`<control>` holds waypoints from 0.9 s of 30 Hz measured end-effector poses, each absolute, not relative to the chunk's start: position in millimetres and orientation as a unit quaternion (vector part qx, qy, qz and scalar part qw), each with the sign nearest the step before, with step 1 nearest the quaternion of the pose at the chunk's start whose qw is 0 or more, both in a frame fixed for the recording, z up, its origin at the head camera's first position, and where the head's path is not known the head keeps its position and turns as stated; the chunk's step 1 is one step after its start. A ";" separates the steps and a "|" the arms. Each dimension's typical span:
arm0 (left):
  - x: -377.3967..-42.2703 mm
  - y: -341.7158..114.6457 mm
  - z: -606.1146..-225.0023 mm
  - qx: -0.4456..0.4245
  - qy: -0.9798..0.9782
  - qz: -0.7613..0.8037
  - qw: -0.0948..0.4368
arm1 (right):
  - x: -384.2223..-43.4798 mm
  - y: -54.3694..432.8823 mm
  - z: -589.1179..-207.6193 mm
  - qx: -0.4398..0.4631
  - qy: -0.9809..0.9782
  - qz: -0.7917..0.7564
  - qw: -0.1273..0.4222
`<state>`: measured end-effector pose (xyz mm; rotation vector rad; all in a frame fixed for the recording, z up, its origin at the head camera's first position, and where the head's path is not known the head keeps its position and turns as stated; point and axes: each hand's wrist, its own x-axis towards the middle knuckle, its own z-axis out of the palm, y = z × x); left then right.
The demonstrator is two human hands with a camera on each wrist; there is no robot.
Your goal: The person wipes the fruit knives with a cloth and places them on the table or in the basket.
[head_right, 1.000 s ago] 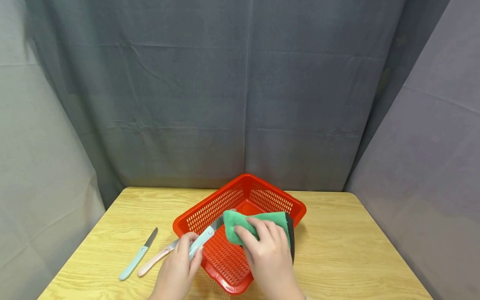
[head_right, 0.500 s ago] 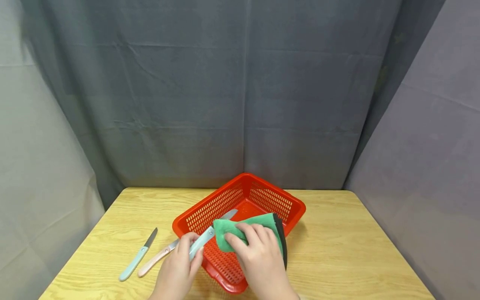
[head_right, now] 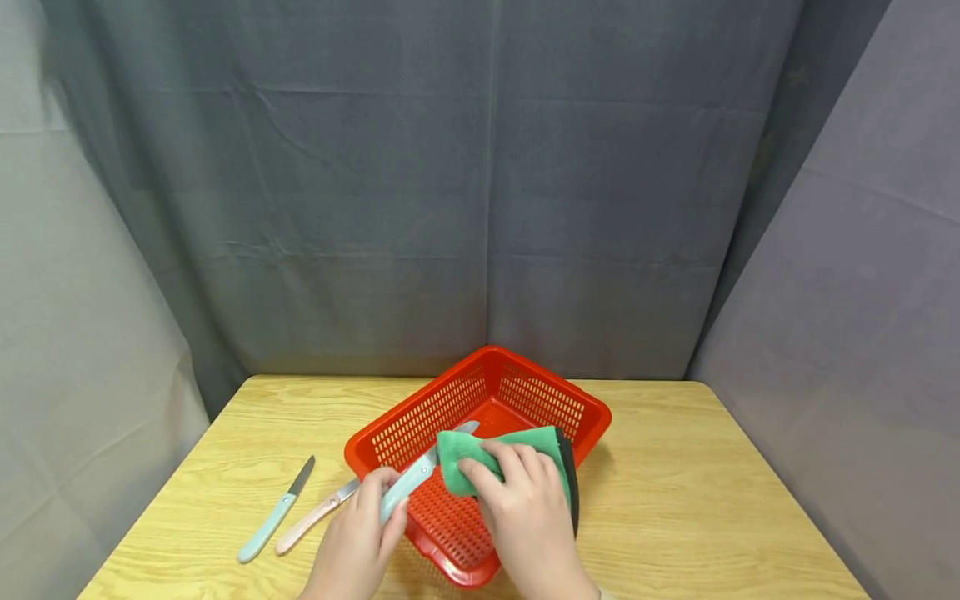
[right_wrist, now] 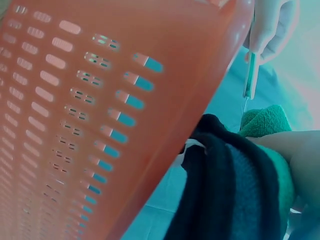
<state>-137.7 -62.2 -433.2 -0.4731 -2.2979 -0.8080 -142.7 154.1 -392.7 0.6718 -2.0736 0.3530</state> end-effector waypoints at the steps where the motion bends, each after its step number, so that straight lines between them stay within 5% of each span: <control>1: -137.6 -62.3 -433.3 -0.181 -0.876 -0.308 0.323 | -143.2 154.6 -392.5 0.269 -0.839 0.144 0.451; 12: -139.8 -63.0 -435.8 -0.187 -0.871 -0.301 0.339 | -146.9 163.5 -389.0 0.221 -0.852 0.147 0.451; 27: -140.1 -67.5 -428.5 -0.124 -0.884 -0.357 0.275 | -146.6 176.0 -379.4 0.156 -0.836 0.156 0.503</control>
